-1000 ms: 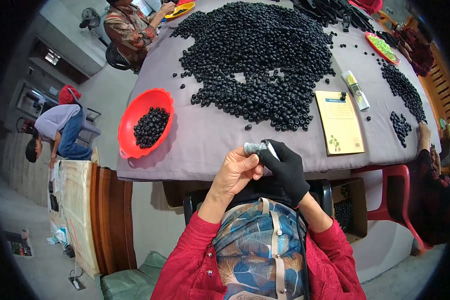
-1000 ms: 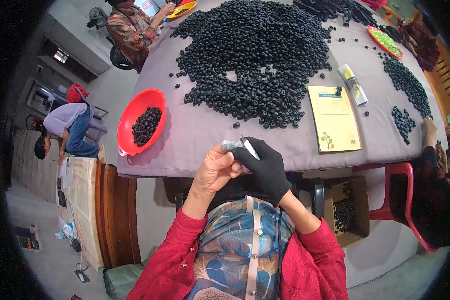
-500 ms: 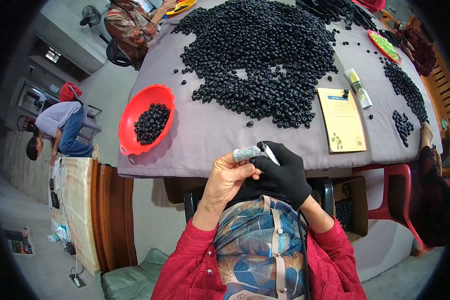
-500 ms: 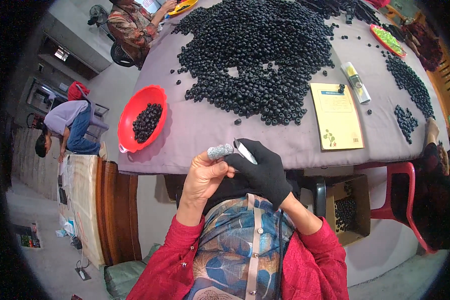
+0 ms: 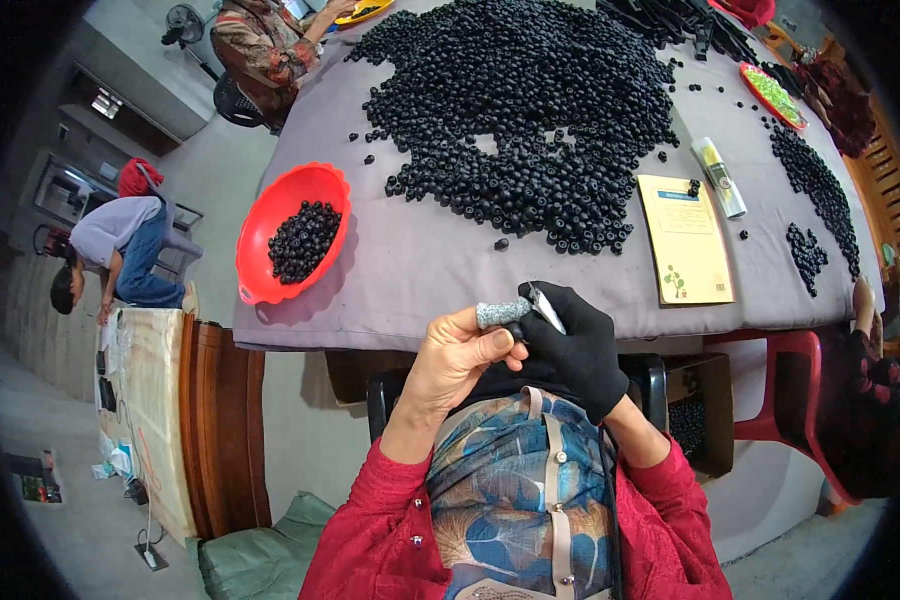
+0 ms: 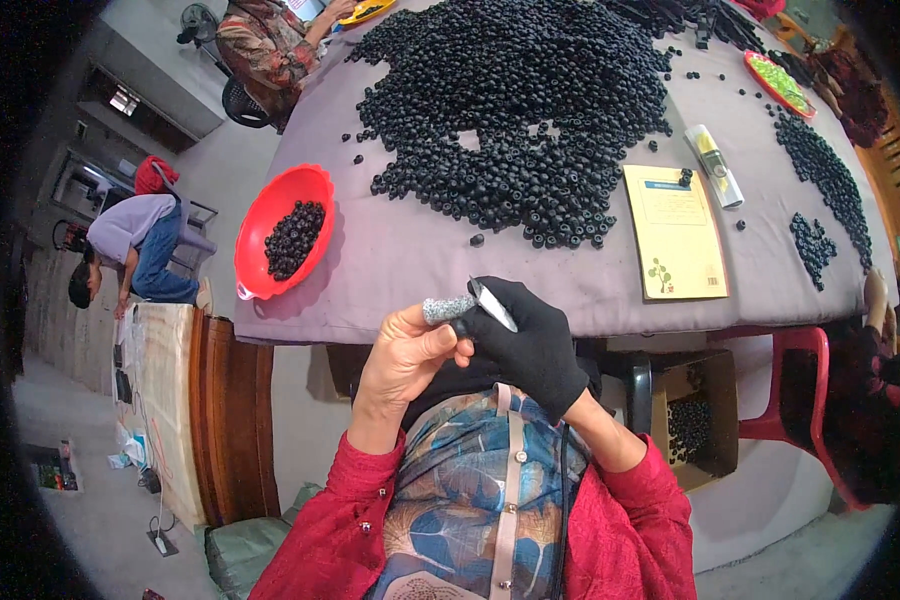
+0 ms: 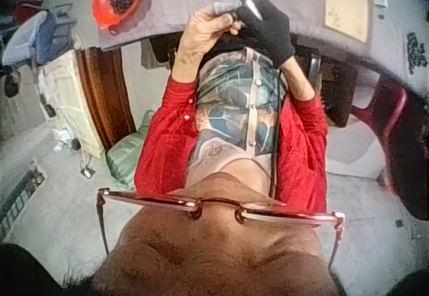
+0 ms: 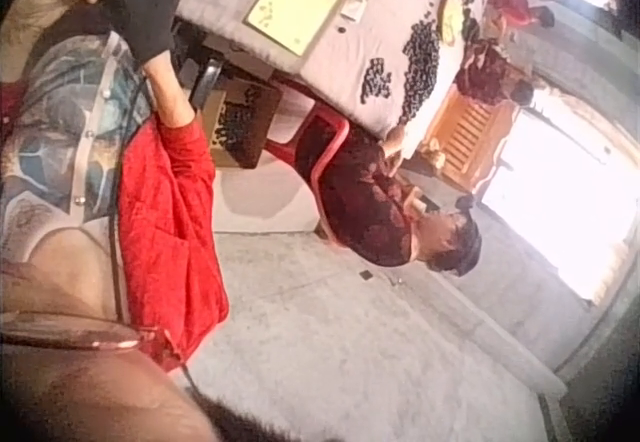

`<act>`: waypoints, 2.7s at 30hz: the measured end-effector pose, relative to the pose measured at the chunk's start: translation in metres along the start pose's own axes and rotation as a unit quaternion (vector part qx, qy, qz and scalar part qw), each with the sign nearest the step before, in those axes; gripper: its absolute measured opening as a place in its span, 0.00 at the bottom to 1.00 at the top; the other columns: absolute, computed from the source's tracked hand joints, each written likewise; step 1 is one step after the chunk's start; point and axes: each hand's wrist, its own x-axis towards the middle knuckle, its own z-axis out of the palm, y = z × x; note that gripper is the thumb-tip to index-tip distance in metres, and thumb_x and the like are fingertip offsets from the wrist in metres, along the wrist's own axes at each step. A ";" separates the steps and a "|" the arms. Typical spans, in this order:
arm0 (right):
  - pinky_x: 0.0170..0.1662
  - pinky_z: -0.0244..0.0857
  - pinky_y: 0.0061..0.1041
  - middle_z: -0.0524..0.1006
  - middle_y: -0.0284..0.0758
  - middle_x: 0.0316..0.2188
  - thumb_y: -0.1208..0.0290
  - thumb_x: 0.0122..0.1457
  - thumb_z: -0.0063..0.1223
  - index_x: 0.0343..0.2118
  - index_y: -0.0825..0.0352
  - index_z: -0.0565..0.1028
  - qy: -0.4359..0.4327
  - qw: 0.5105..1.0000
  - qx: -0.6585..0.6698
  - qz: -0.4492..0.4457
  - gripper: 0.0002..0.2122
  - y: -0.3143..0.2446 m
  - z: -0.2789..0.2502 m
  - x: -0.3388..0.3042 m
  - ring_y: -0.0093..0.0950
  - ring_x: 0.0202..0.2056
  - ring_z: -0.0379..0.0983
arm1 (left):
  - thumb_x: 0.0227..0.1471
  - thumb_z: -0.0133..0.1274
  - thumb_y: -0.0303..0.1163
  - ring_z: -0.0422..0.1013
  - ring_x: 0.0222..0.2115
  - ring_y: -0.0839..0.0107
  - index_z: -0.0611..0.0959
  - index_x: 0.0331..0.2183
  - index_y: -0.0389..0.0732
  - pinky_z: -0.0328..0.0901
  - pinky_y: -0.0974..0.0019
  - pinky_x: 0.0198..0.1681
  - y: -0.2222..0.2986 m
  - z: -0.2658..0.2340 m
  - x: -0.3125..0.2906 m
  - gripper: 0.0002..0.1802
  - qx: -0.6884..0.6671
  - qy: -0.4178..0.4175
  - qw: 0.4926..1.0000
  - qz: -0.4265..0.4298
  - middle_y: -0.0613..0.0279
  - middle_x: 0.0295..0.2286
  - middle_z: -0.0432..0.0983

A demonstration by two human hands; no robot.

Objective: The person sorts small black plastic components on a table by hand, then wraps some of them with paper strips.

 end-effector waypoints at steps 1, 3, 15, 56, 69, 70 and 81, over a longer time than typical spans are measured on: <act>0.34 0.64 0.17 0.75 0.33 0.29 0.68 0.49 0.55 0.42 0.70 0.69 -0.002 1.000 0.001 0.000 0.18 -0.001 0.001 -0.001 0.17 0.30 0.68 | 0.45 0.53 0.24 0.72 0.24 0.71 0.77 0.36 0.34 0.68 0.71 0.28 0.001 0.000 -0.001 0.12 0.014 -0.002 1.000 0.002 0.56 0.24 0.75; 0.33 0.64 0.18 0.75 0.33 0.29 0.69 0.48 0.55 0.42 0.70 0.69 0.004 1.000 -0.013 0.011 0.18 -0.003 0.001 -0.002 0.17 0.30 0.69 | 0.45 0.53 0.23 0.72 0.23 0.71 0.77 0.35 0.34 0.68 0.71 0.26 0.002 0.000 -0.002 0.12 0.028 -0.004 1.000 0.003 0.56 0.23 0.75; 0.33 0.65 0.22 0.74 0.38 0.30 0.73 0.45 0.57 0.43 0.67 0.69 0.057 0.992 -0.096 -0.059 0.19 0.002 0.004 -0.004 0.23 0.30 0.72 | 0.47 0.51 0.25 0.70 0.21 0.74 0.76 0.36 0.33 0.66 0.73 0.23 -0.001 0.008 -0.002 0.11 0.196 0.038 0.979 0.049 0.60 0.21 0.73; 0.28 0.66 0.22 0.75 0.38 0.26 0.69 0.48 0.56 0.39 0.63 0.73 -0.043 0.989 -0.104 -0.092 0.14 -0.016 0.003 -0.013 0.27 0.26 0.74 | 0.50 0.48 0.28 0.63 0.16 0.82 0.76 0.37 0.36 0.57 0.80 0.19 0.006 0.007 -0.003 0.11 -0.057 0.002 0.998 0.040 0.65 0.23 0.73; 0.29 0.66 0.22 0.76 0.39 0.27 0.71 0.48 0.55 0.40 0.64 0.73 -0.062 0.989 -0.092 -0.099 0.14 -0.014 0.002 -0.013 0.26 0.26 0.74 | 0.50 0.49 0.28 0.61 0.15 0.82 0.77 0.37 0.35 0.55 0.80 0.19 0.007 0.007 -0.005 0.11 -0.013 0.018 0.998 0.051 0.65 0.19 0.70; 0.29 0.65 0.22 0.76 0.40 0.27 0.72 0.48 0.55 0.40 0.65 0.73 -0.062 0.990 -0.082 -0.100 0.14 -0.014 0.002 -0.013 0.26 0.26 0.74 | 0.50 0.49 0.28 0.61 0.15 0.82 0.77 0.37 0.35 0.55 0.80 0.19 0.007 0.007 -0.005 0.11 -0.013 0.017 0.998 0.051 0.65 0.19 0.70; 0.29 0.65 0.21 0.76 0.38 0.26 0.73 0.49 0.54 0.40 0.66 0.73 -0.066 0.992 -0.061 -0.086 0.14 -0.014 0.003 -0.015 0.23 0.26 0.73 | 0.49 0.47 0.24 0.61 0.16 0.82 0.76 0.36 0.33 0.56 0.80 0.19 0.009 0.009 -0.006 0.10 0.014 0.016 0.998 0.062 0.65 0.20 0.71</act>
